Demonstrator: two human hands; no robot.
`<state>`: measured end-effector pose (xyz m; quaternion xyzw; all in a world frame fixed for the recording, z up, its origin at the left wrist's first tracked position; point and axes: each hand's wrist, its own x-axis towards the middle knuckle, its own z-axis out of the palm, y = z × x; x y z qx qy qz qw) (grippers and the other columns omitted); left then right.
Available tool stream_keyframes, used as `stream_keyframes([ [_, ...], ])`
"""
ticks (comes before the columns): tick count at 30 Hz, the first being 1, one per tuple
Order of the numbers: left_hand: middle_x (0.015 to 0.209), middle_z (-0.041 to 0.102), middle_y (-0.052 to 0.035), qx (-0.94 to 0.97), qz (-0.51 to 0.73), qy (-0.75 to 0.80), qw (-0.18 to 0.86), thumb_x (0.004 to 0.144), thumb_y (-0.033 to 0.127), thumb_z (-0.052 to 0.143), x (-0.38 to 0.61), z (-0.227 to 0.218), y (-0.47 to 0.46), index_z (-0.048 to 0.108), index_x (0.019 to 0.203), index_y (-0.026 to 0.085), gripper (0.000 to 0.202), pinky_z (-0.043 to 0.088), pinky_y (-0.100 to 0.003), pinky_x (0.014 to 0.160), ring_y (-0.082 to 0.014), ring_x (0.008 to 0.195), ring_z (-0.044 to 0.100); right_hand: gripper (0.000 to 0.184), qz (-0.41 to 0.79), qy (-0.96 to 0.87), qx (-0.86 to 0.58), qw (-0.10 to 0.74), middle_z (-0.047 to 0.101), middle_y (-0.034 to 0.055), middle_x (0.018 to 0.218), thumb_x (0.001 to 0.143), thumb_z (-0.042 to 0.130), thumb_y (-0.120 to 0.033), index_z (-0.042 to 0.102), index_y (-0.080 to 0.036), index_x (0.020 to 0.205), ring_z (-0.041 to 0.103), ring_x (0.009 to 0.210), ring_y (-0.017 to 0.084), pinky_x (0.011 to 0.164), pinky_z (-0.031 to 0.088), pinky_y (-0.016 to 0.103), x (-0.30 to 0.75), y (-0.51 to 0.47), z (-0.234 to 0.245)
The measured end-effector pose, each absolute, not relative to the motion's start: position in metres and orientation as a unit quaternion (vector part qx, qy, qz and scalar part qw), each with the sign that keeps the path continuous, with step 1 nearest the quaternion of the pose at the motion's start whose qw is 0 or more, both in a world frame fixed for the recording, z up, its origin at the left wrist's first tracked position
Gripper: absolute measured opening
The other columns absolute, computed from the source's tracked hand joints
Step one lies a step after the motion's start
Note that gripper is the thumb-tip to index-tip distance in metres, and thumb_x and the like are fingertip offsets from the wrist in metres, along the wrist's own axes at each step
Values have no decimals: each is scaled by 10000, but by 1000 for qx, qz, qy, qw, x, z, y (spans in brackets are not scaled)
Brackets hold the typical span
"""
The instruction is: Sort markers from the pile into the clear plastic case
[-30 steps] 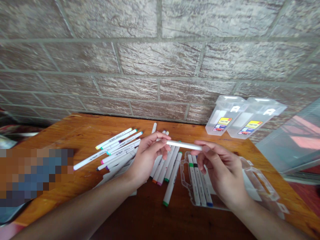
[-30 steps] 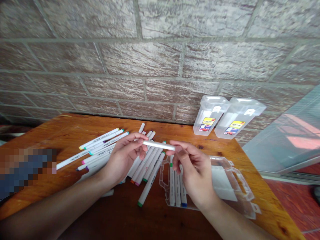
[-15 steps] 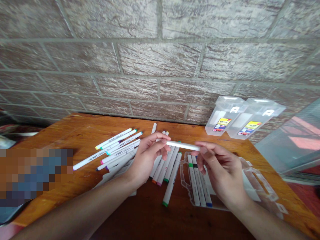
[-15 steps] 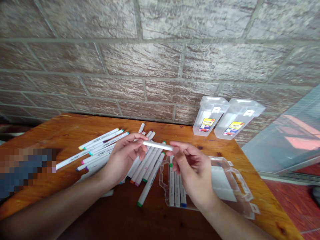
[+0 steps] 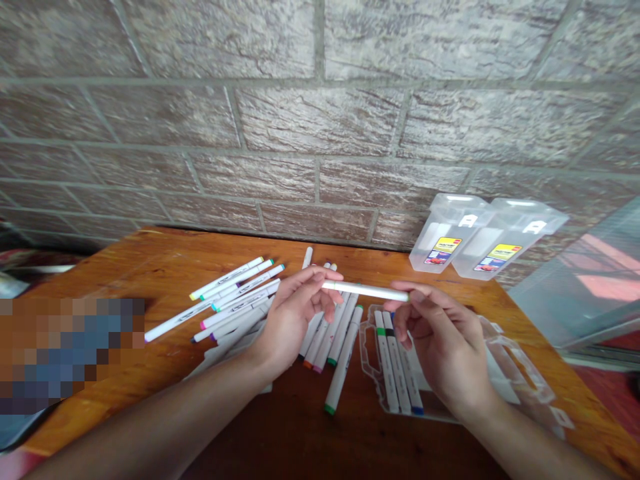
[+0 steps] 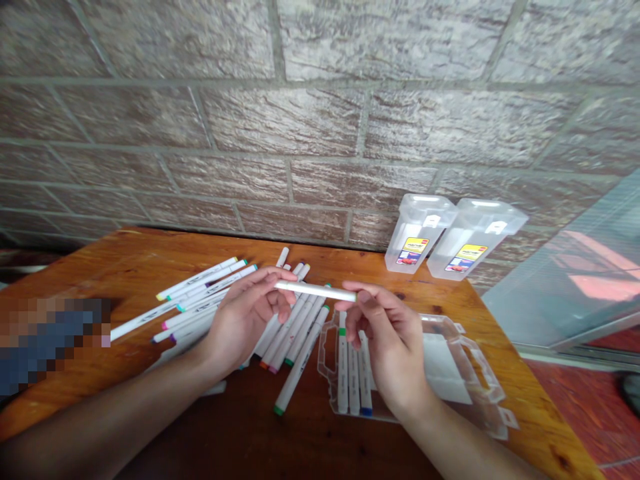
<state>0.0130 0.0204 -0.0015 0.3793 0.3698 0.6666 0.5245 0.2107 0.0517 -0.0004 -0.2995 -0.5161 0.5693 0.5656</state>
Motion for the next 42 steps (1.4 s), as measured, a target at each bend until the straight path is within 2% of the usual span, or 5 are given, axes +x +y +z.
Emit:
stream_keyframes([
  [12,715,703,-60,371,674,364,526,901,338,660,14,0,19,765,958,111,257,430,-264,564,-123,522,567,197,571,-508,-301,570,763,74,797,944,630,-300,776,-190,1019,554,489,133,414,412,248,210,52,-1],
  [21,713,703,-59,376,675,362,523,913,318,646,13,-1,19,772,967,110,250,430,-266,567,-125,519,566,193,543,-555,-273,568,765,68,853,934,657,-257,765,-206,1086,562,510,130,435,421,260,214,51,-7],
  [27,715,703,-54,382,672,361,522,923,305,641,14,-2,19,780,970,119,238,427,-257,574,-120,527,570,172,489,-594,-314,557,647,-16,630,929,728,-288,761,-208,1078,521,467,104,440,389,234,213,50,-7],
  [32,746,720,-47,409,654,369,518,940,313,655,14,-3,18,797,998,142,229,421,-247,581,-105,534,572,165,534,-537,-307,576,722,29,806,945,709,-335,754,-202,1033,545,479,94,412,412,228,210,53,-7],
  [42,831,766,-40,463,627,374,501,956,332,685,12,-3,15,804,1107,195,236,456,-236,596,-85,561,557,197,591,-429,-334,596,695,7,732,841,793,-350,754,-179,931,523,438,80,354,359,183,208,66,-5],
])
